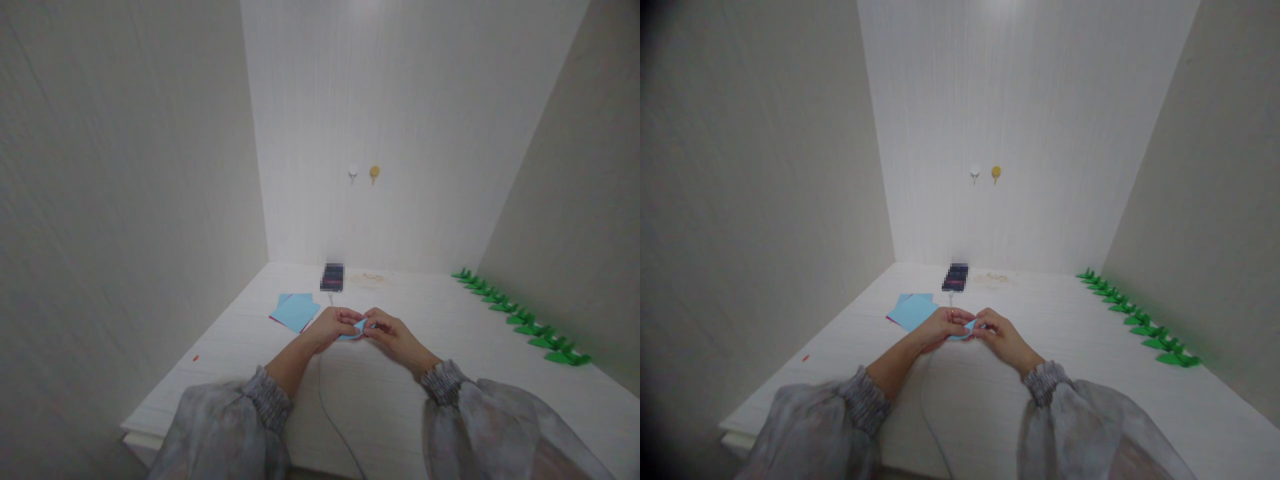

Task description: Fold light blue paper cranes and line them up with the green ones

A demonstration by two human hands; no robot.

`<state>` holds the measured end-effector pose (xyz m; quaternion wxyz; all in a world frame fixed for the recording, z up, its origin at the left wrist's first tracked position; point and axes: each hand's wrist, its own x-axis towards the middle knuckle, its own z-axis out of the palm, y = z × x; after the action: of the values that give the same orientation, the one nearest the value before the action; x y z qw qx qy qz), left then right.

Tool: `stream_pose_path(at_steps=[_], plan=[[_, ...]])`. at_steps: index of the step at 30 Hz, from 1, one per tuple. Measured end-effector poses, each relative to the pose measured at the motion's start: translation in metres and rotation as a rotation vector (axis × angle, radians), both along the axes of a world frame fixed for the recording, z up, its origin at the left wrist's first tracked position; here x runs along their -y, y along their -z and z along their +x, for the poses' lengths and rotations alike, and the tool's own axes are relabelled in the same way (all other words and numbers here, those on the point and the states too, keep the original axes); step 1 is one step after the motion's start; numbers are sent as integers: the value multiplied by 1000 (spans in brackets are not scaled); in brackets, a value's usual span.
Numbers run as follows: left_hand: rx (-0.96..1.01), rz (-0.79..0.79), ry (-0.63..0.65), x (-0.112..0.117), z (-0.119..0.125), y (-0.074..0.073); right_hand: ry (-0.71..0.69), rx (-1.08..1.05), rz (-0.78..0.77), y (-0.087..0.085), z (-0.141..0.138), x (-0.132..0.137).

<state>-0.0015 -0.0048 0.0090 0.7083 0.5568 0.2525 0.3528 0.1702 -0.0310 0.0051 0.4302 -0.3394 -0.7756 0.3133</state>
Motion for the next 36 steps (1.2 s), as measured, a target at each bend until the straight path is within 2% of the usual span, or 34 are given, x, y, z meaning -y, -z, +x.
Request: stream_pose_path(at_steps=[11,23,27,32,36], plan=[[-82,74,-86,-1,3,3,116,107,19,3,0,-3],[-71,75,-169,-2,4,4,178,-17,-3,-2,-1,-3],[-93,83,-219,-4,3,6,153,-90,-81,-3,-2,-2],[-81,104,-200,-4,2,7,102,-147,-187,-6,-1,0],[-106,144,-191,-4,1,7,83,-146,-180,-3,-1,-3]])
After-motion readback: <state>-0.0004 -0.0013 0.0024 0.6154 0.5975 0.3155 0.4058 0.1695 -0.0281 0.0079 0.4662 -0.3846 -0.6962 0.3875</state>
